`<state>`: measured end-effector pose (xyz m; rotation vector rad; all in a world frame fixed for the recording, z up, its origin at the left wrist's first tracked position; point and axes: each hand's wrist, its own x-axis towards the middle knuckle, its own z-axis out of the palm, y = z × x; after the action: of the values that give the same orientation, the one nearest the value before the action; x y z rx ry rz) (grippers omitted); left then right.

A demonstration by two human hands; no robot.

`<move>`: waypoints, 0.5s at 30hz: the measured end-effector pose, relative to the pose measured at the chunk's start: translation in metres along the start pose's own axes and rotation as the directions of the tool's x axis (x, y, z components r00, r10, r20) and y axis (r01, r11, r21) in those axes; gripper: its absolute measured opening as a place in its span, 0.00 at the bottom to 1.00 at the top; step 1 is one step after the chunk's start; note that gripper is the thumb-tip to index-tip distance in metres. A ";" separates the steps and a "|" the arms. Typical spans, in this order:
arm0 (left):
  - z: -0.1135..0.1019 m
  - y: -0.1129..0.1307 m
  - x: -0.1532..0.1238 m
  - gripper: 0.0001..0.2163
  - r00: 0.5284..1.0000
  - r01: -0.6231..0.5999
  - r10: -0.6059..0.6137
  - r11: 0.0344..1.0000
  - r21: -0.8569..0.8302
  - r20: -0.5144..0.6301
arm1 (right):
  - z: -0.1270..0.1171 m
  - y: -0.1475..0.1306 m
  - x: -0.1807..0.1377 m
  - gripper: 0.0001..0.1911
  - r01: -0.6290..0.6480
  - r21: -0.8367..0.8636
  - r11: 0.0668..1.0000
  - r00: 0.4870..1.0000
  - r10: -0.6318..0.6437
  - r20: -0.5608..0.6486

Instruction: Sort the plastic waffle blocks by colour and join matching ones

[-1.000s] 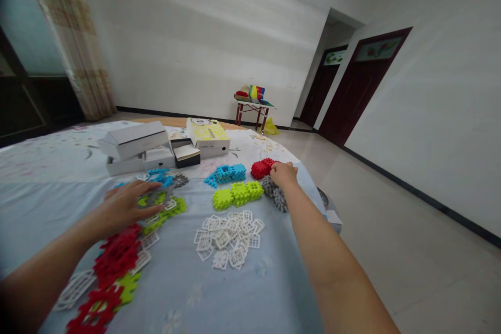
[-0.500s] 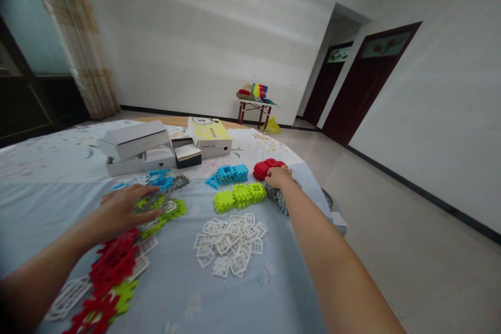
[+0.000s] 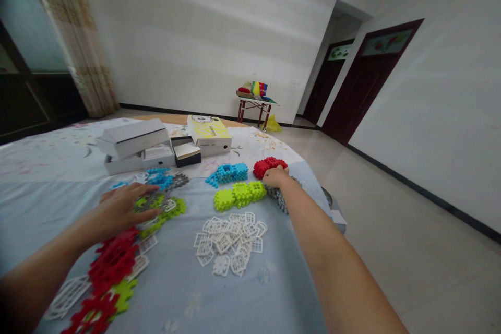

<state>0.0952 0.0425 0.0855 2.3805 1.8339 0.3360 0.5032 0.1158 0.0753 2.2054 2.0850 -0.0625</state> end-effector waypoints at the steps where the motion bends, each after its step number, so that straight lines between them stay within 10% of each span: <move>1: 0.000 0.000 0.000 0.30 1.000 -0.005 0.005 1.000 0.002 -0.002 | 0.000 0.001 -0.001 0.16 0.003 -0.004 1.000 1.000 -0.003 0.009; 15: -0.002 0.004 -0.001 0.29 1.000 0.004 -0.004 1.000 0.020 -0.016 | -0.004 0.007 -0.009 0.15 0.040 -0.006 0.999 0.996 -0.040 0.079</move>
<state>0.0980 0.0401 0.0886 2.3934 1.8571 0.3390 0.5097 0.1070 0.0811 2.1208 2.0844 -0.1419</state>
